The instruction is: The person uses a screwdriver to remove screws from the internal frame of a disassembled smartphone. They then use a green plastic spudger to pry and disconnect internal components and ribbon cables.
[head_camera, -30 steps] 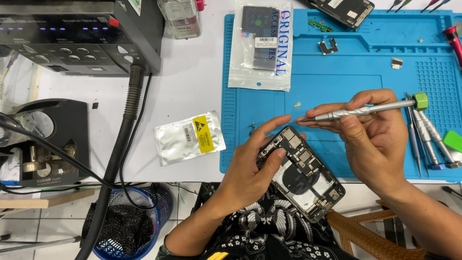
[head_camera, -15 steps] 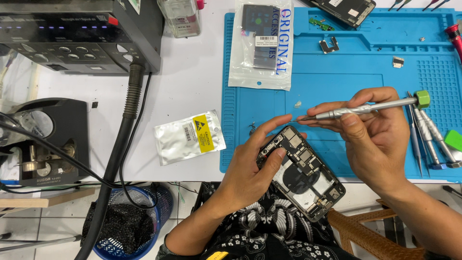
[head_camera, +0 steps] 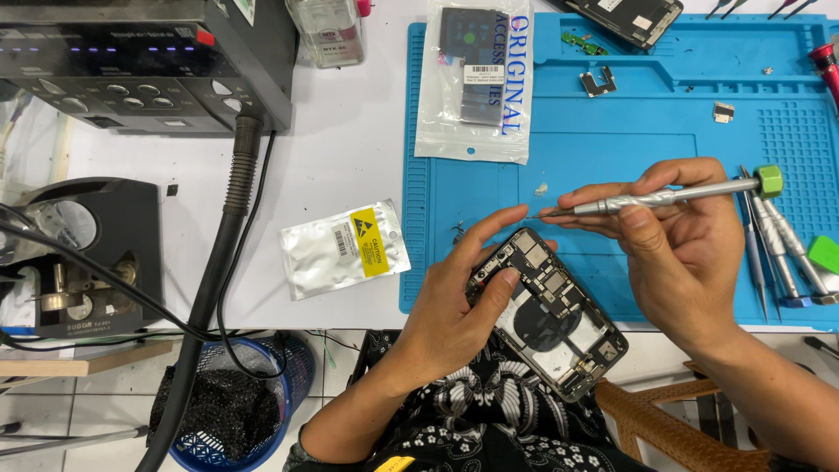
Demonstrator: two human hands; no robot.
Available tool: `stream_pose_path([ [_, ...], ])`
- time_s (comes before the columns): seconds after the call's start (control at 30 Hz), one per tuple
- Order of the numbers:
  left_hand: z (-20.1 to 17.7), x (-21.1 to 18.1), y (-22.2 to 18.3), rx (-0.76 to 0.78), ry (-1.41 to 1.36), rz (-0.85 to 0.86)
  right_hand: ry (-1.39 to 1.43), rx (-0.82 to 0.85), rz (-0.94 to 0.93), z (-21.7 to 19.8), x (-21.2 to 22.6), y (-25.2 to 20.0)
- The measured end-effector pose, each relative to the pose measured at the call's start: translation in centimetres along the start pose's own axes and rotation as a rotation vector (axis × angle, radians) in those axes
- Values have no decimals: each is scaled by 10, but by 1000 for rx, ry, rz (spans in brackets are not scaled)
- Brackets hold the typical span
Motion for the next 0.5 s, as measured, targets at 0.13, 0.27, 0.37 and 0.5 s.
stream_pose_path([
  [0.13,0,-4,1,4,-51,-23,7,-13,4,-1,0,-1],
  [0.27,-1,-2,0,12,-5,-52,0,0,-1,-1,0,-1],
  [0.37,-1,1,0,22,7,-50,1,-6,2,-1,0,-1],
  [0.5,-1,-2,0,27,55,-130,1,-3,-16,0,0,-1],
])
Point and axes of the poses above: each hand's wrist, its own y-axis towards the middle knuckle, its own z-axis out of the palm, x = y × z, the point moved 2 cm from there along y, towards the middle knuckle, and after that the axes turned 5 degrees about y, right-handed, at the moved point
